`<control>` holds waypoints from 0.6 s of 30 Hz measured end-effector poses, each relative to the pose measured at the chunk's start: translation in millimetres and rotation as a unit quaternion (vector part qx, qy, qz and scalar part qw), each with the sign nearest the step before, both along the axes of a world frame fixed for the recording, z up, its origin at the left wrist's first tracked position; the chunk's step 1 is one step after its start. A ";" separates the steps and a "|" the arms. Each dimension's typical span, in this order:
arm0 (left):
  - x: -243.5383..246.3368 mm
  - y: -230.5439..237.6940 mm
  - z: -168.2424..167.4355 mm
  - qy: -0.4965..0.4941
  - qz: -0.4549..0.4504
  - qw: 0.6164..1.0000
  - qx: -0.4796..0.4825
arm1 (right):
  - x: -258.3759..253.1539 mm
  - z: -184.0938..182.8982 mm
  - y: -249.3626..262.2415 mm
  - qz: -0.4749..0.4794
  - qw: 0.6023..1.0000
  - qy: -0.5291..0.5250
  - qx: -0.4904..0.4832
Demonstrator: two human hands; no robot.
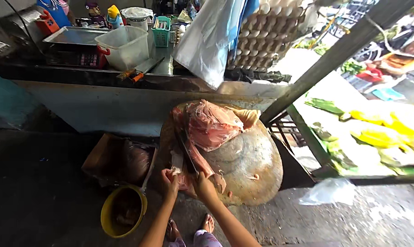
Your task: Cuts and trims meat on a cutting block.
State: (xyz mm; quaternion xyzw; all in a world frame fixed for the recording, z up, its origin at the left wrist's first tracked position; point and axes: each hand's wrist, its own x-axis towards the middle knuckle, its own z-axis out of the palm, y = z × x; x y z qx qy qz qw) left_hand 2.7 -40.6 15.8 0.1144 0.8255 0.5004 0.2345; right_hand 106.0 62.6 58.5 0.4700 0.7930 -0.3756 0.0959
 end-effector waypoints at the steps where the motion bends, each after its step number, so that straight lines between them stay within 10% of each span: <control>1: 7.3 -0.2 0.7 0.048 -0.012 0.999 -0.014 | -0.2 -13.2 -3.9 0.013 0.998 -0.050 -0.025; 5: 31.2 11.3 -23.4 0.164 -0.075 0.982 -0.047 | -10.7 -7.2 2.0 0.028 0.995 -0.091 -0.028; 10: 8.2 28.1 12.0 0.078 -0.105 0.977 -0.166 | 5.5 -6.5 21.3 0.011 0.997 -0.074 0.003; 18: 21.0 28.6 5.5 0.161 -0.129 0.956 -0.207 | 142.1 -16.2 25.8 -0.063 0.990 -0.112 0.055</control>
